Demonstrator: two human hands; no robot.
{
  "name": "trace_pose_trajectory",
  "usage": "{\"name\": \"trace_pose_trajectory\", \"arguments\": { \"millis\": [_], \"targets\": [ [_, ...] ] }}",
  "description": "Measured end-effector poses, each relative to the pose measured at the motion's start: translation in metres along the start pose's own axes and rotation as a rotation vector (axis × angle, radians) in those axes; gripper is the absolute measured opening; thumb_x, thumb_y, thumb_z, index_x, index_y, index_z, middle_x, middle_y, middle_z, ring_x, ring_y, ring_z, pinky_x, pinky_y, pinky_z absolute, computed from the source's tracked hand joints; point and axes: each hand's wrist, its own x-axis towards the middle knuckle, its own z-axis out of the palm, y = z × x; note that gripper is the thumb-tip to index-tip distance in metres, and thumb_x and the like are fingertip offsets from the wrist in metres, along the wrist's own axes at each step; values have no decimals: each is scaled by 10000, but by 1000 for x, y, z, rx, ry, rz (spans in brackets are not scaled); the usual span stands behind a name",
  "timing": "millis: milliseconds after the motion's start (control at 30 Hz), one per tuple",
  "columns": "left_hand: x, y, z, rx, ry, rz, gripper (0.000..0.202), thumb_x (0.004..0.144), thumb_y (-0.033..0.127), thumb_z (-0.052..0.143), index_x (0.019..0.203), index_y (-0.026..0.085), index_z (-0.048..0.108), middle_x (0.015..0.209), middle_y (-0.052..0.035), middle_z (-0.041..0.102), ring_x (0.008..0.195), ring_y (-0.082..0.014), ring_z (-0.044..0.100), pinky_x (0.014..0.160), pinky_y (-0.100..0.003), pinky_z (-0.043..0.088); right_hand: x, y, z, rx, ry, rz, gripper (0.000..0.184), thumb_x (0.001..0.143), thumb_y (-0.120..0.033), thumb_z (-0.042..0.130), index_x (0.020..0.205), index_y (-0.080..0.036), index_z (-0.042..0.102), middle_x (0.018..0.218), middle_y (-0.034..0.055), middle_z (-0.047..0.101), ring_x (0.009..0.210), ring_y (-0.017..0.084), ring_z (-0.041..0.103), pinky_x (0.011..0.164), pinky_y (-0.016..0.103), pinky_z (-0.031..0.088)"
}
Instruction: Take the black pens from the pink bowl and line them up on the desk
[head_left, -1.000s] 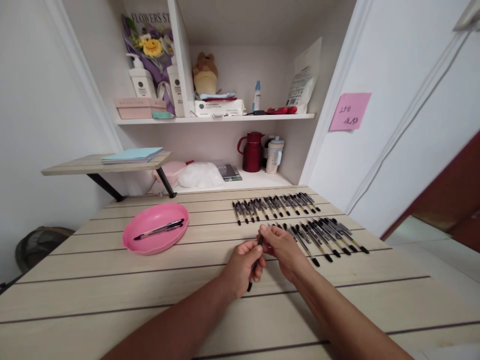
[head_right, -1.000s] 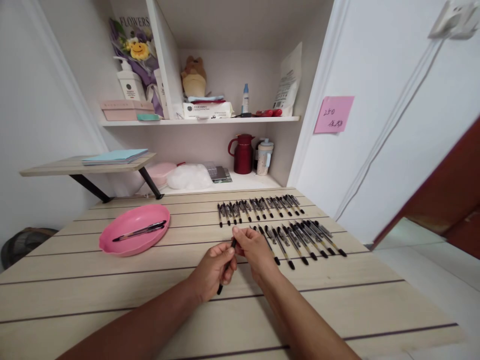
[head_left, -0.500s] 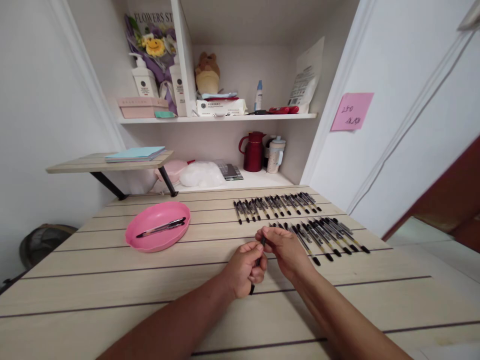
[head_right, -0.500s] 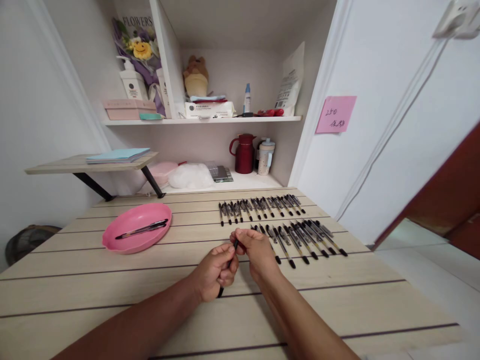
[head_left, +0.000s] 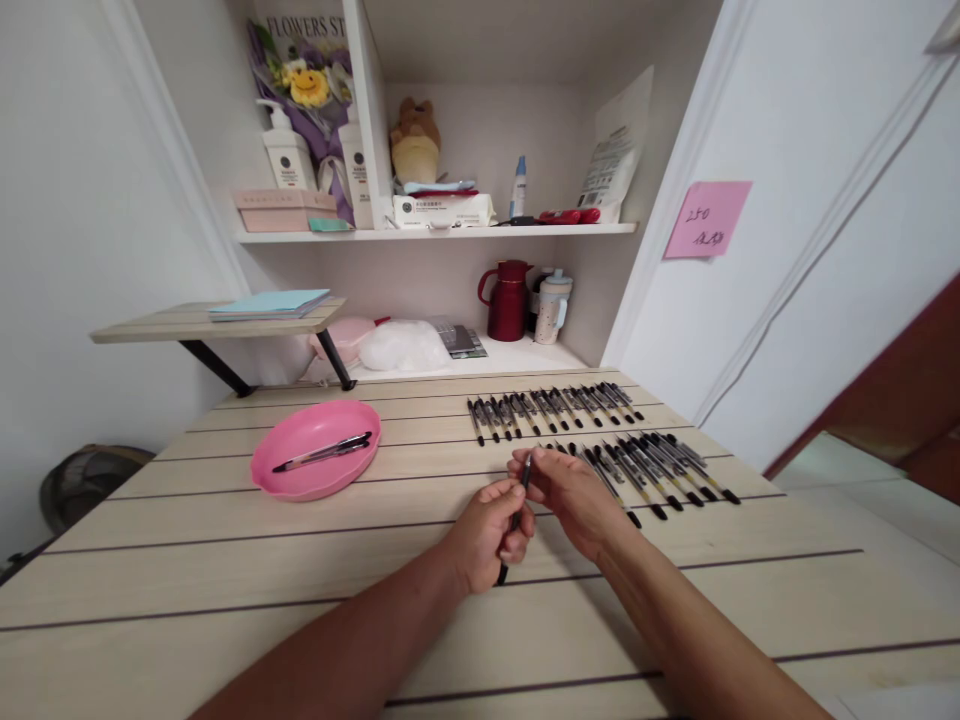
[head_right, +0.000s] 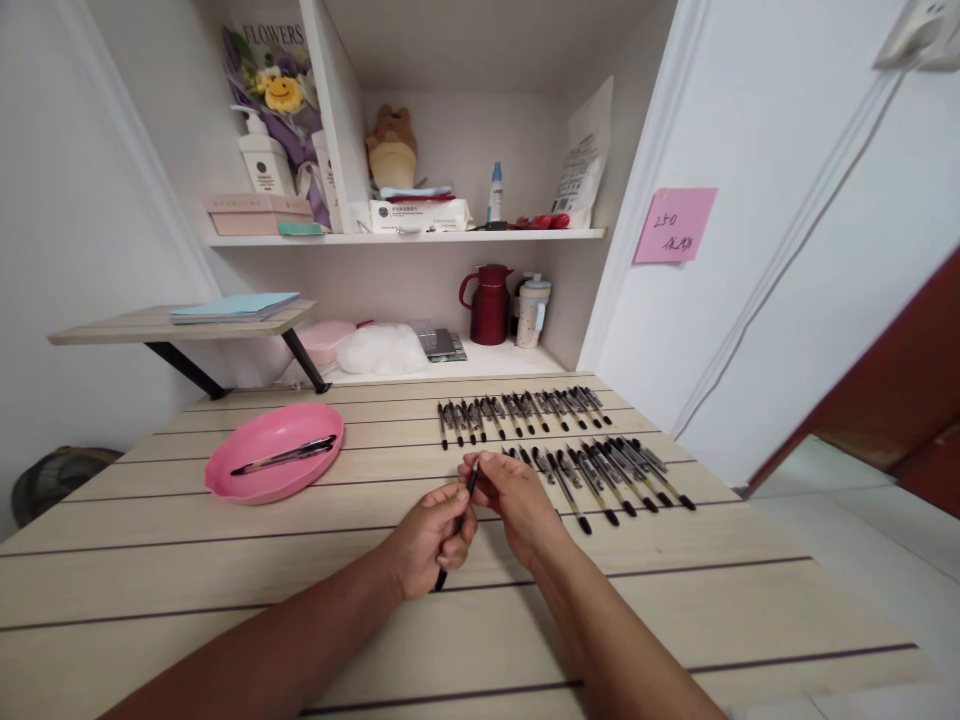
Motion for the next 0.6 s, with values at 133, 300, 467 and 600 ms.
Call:
{"name": "trace_pose_trajectory", "arguments": {
  "millis": [133,300,467,600],
  "targets": [
    [1,0,-1,10,0,-3,258,734,407,576,821,172,515,501,51,473,315,-8,250,342,-147,107,0,1,-1,-8,-13,3,306,627,-432,678,646,-149,562,500,-45,518,421,47,390,489,212,351],
    [0,-1,-1,11,-18,-37,253,745,400,558,836,166,520,496,48,472,311,-8,237,343,-153,112,5,1,-2,79,36,-66,308,568,-384,732,717,-146,603,648,6,619,542,83,530,457,189,359],
    [-1,0,-2,7,-53,-57,228,770,369,526,860,160,528,505,44,471,310,-14,242,339,-161,112,12,-14,-11,162,205,-167,296,548,-339,756,759,-183,620,696,-3,644,650,98,599,596,212,474],
    [0,1,-4,-1,-30,-43,222,769,357,530,867,158,532,520,44,469,323,-13,257,344,-156,119,12,-21,-33,-24,286,-181,291,512,-308,774,718,-165,627,617,-6,630,564,98,582,520,206,464]
  ]
}}
